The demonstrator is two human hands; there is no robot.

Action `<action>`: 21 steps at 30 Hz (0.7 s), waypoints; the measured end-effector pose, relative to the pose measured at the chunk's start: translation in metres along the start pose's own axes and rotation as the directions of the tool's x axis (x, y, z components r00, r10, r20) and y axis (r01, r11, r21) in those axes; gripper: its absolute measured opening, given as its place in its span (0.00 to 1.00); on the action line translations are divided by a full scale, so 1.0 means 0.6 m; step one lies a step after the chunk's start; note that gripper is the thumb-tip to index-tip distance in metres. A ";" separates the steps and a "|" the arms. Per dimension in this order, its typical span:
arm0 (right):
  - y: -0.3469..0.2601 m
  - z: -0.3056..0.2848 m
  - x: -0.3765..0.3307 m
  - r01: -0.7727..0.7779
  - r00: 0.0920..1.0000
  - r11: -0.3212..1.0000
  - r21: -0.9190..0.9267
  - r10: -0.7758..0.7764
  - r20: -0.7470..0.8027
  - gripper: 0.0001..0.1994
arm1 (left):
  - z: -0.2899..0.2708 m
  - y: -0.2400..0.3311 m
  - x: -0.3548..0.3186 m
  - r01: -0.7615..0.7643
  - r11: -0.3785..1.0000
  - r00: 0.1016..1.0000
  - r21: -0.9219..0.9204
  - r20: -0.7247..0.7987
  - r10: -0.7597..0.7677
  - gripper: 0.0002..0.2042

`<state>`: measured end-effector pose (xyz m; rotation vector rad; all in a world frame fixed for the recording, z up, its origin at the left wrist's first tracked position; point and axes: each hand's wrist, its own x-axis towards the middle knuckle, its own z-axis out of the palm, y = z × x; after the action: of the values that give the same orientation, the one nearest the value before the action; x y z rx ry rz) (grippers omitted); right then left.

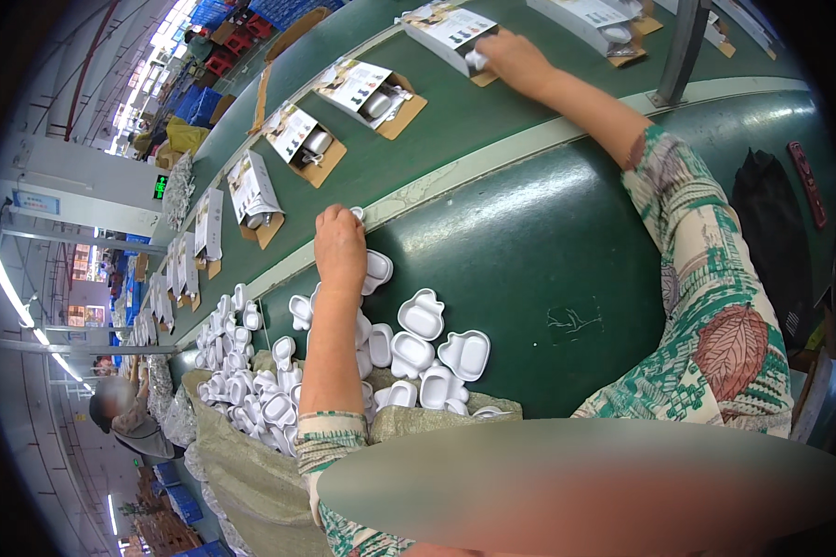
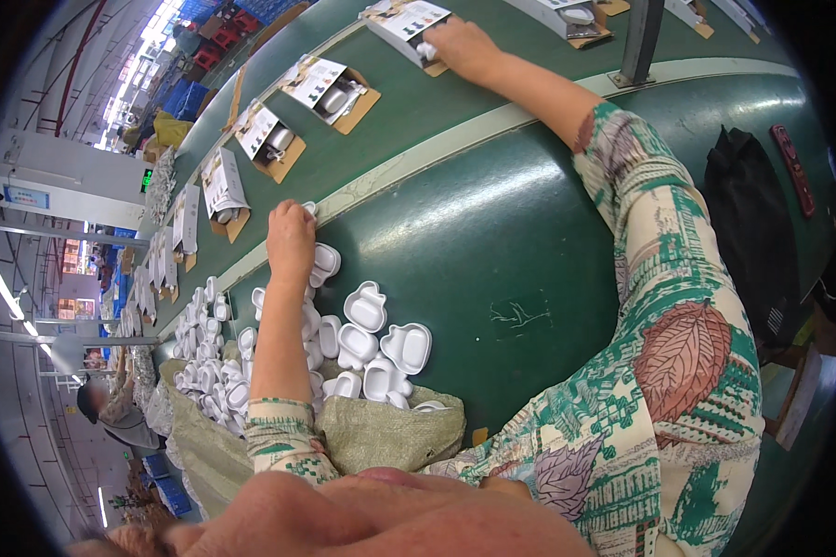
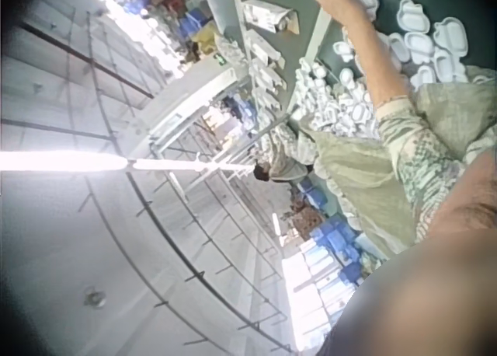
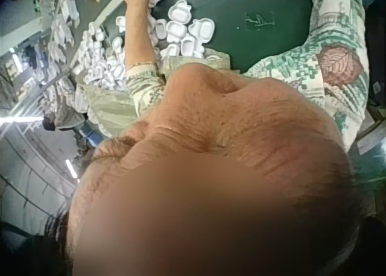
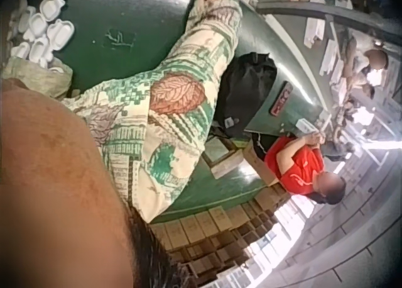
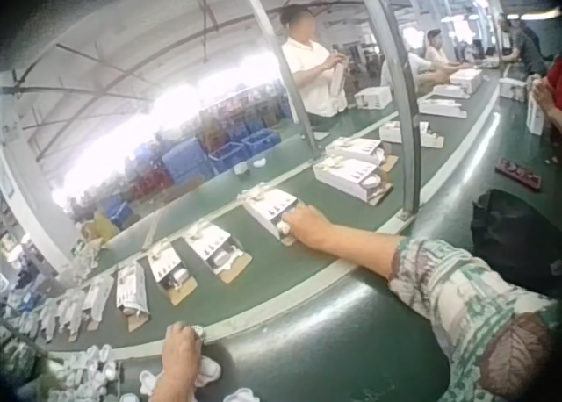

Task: The person packages small white plastic pieces by picking them from a pile by hand and placing them into open boxes moving along a conveyor belt.

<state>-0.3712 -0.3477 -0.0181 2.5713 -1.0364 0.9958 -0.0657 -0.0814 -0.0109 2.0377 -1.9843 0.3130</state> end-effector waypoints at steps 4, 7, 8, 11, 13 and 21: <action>0.034 0.016 0.001 -0.089 0.984 0.974 -0.207 0.055 -0.168 0.10 | 0.007 -0.004 0.085 -0.041 0.998 0.999 -0.051 -0.037 0.039 0.04; -0.062 0.002 -0.005 0.189 0.961 0.980 0.066 -0.171 -0.218 0.09 | 0.009 -0.034 0.153 -0.150 0.988 0.984 -0.046 -0.106 0.145 0.05; -0.110 0.000 -0.020 0.268 0.958 0.954 0.136 -0.248 -0.148 0.11 | 0.021 -0.030 0.177 -0.161 0.986 0.981 -0.045 -0.115 0.155 0.05; -0.298 -0.080 -0.088 0.435 0.839 0.585 0.684 -0.540 -0.072 0.22 | 0.039 -0.036 0.229 -0.147 0.989 0.978 0.034 -0.145 0.151 0.05; -0.368 -0.095 -0.131 0.433 0.729 0.382 0.817 -0.681 -0.068 0.24 | 0.053 -0.034 0.249 -0.088 0.993 0.989 0.078 -0.111 0.096 0.06; -0.379 -0.090 -0.158 0.700 0.545 0.431 0.570 -0.838 -0.036 0.07 | 0.070 -0.006 0.258 0.199 0.942 0.980 0.271 -0.079 -0.184 0.16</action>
<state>-0.2962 -0.1071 -0.0242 3.0913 0.5988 0.7134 -0.0588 -0.2412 0.0031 2.3446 -1.7749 0.6264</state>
